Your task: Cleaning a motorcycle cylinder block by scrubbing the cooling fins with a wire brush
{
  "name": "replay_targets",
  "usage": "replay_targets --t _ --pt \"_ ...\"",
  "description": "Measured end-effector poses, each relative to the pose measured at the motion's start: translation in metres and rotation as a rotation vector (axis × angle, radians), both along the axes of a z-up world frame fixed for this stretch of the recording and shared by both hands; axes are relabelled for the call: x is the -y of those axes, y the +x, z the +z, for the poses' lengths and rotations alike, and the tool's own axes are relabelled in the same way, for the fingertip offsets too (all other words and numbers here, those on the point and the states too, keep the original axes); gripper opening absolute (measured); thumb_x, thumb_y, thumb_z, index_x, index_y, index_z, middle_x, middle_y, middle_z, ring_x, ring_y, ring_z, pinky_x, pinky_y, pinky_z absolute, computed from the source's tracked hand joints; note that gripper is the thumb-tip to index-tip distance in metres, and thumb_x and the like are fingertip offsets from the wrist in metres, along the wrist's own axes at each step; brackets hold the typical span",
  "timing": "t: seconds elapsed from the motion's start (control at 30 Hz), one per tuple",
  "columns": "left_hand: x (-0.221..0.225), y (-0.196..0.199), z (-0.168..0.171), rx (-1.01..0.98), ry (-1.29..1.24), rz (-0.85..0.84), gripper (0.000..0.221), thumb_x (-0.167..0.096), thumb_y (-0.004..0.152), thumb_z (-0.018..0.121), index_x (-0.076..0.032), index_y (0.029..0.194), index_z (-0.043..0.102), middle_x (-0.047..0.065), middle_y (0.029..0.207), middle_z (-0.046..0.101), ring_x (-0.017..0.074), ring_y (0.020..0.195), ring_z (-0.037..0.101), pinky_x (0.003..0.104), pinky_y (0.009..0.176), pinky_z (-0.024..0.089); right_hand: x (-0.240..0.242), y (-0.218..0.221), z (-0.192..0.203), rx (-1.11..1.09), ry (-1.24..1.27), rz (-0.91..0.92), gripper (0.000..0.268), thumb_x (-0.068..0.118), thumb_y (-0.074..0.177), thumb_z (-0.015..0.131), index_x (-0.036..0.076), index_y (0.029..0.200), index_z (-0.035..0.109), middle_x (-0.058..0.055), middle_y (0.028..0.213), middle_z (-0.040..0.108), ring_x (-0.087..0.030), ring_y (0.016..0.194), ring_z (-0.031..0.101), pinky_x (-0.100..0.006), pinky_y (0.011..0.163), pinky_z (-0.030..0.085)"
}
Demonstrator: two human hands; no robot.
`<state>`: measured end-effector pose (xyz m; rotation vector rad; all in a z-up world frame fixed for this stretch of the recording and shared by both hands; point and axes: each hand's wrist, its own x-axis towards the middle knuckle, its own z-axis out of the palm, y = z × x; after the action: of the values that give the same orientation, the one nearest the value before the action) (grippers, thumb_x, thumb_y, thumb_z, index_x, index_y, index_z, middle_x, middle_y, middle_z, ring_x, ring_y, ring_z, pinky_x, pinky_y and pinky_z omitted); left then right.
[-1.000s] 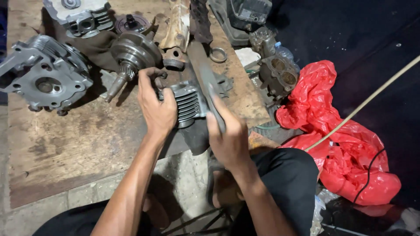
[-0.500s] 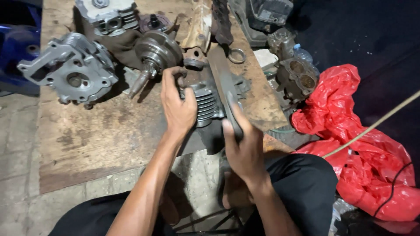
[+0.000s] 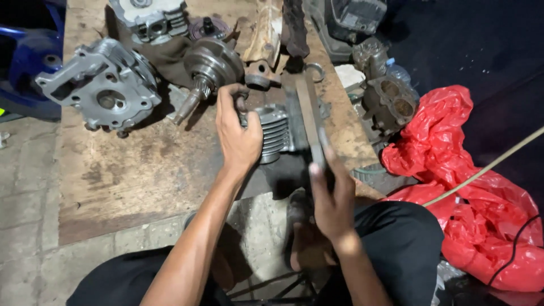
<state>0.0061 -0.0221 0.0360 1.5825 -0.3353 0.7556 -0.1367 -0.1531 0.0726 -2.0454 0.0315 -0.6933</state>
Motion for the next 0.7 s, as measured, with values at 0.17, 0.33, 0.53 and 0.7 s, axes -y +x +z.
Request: replay_targets --t 0.17,0.33,0.53,0.7 --pt "0.000 0.001 -0.002 -0.012 -0.002 -0.004 0.038 -0.004 0.076 0.050 -0.005 0.113 0.055 0.018 0.094 0.054 0.0369 0.083 0.057 0.047 0.083 0.048 -0.018 0.037 0.009 -0.045 -0.038 -0.014 0.049 0.023 0.100 0.058 -0.006 0.139 0.058 -0.031 0.136 0.060 -0.040 0.131 0.054 -0.048 0.114 0.040" --pt "0.010 -0.002 -0.013 0.031 0.080 -0.046 0.043 -0.004 0.071 0.054 -0.010 0.113 0.058 0.013 0.095 0.055 0.0394 0.085 0.059 0.047 0.082 0.048 0.002 0.013 -0.036 0.042 -0.137 -0.114 0.047 0.021 0.101 0.061 -0.005 0.140 0.058 -0.030 0.130 0.063 -0.042 0.126 0.058 -0.048 0.106 0.047" --pt "0.007 -0.006 -0.007 0.038 0.132 -0.040 0.040 -0.007 0.074 0.057 -0.012 0.114 0.057 0.010 0.094 0.052 0.0377 0.084 0.058 0.048 0.080 0.047 -0.006 0.001 -0.037 0.106 -0.110 -0.120 0.046 0.021 0.099 0.063 -0.005 0.137 0.060 -0.028 0.127 0.067 -0.039 0.124 0.061 -0.045 0.106 0.049" --pt "0.010 -0.002 -0.016 0.038 0.133 -0.029 0.039 -0.008 0.072 0.057 -0.012 0.111 0.058 0.009 0.091 0.052 0.0351 0.081 0.059 0.046 0.077 0.047 -0.008 -0.016 -0.050 0.038 0.025 -0.063 0.049 0.018 0.099 0.055 0.002 0.146 0.055 -0.026 0.126 0.069 -0.036 0.121 0.062 -0.045 0.101 0.052"
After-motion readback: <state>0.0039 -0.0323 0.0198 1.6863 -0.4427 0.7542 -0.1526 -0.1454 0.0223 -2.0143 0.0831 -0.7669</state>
